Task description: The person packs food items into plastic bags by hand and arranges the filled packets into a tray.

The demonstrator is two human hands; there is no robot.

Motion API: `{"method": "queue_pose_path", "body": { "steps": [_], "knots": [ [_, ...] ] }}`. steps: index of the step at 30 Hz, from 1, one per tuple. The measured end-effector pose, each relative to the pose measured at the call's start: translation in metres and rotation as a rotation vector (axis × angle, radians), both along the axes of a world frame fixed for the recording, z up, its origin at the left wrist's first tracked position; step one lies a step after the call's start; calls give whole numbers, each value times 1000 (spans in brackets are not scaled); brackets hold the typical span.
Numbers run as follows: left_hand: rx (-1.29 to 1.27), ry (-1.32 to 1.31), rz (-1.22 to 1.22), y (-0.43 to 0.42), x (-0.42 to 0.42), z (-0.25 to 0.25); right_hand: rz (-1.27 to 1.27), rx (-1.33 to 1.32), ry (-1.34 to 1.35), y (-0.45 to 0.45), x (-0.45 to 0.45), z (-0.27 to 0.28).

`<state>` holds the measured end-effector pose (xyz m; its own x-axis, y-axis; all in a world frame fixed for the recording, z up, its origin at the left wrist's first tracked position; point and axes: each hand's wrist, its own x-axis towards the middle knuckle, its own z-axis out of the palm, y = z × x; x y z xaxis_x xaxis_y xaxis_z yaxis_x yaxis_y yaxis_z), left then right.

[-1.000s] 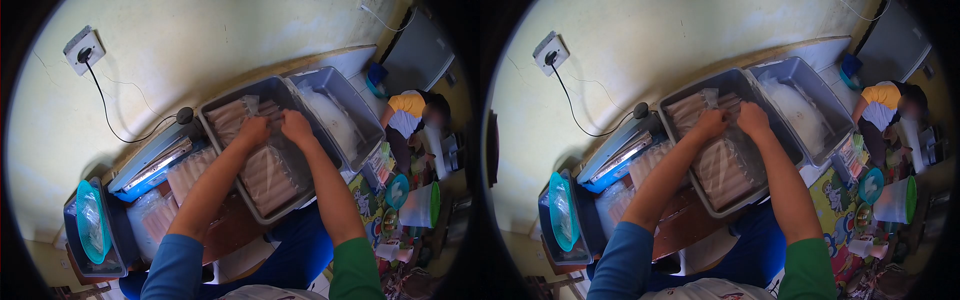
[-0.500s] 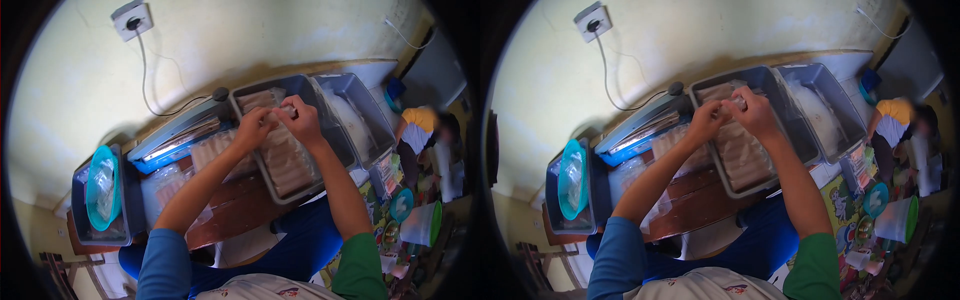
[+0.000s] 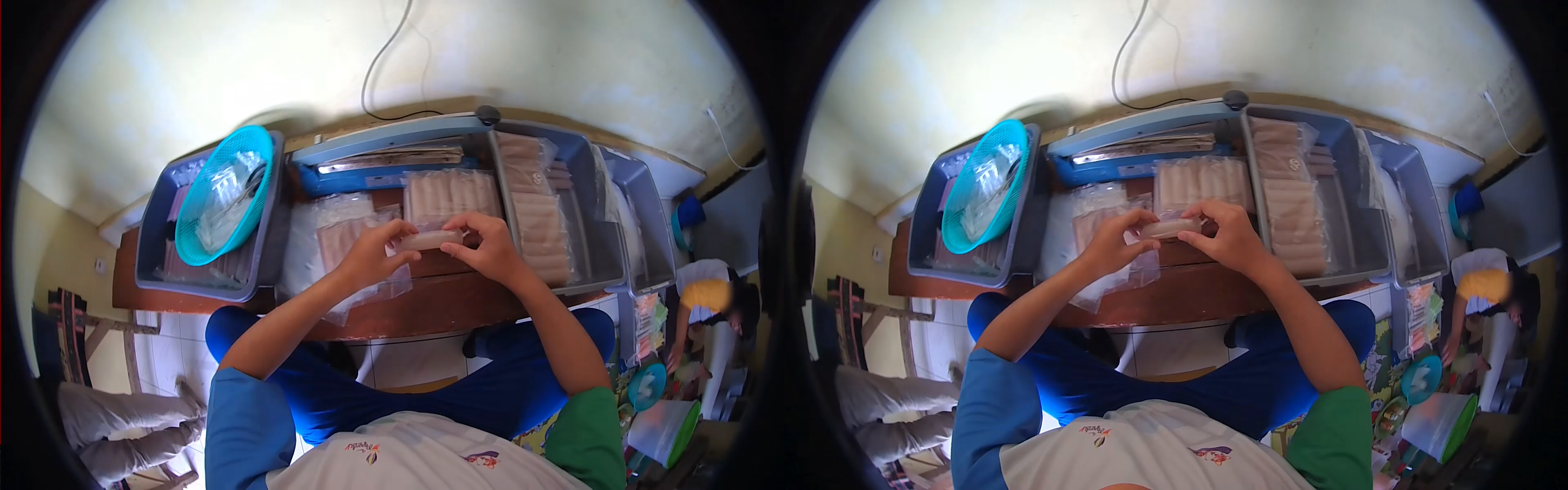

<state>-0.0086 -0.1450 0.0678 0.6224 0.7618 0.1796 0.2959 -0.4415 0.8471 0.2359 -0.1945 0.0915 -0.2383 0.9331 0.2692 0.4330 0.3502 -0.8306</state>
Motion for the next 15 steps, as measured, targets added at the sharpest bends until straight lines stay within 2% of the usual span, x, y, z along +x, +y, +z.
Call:
{"method": "queue_pose_path", "body": {
  "steps": [3,5,6,8,11,15],
  "knots": [
    [25,44,4,-13,-27,-8,-1,-52,73,-8,-20,-2],
    [167,70,34,-17,-39,-10,-27,-19,195,-14,-29,-3],
    [165,64,38,-19,-42,-12,-23,-21,188,-17,-31,-1],
    [351,206,9,-24,-48,-16,-55,-79,122,-24,-33,6],
    [409,271,-22,-32,-44,-19,-23,-225,247,-31,-40,5],
    [464,314,-29,-38,-40,-19,16,-213,230,-38,-45,6]
  ]
}}
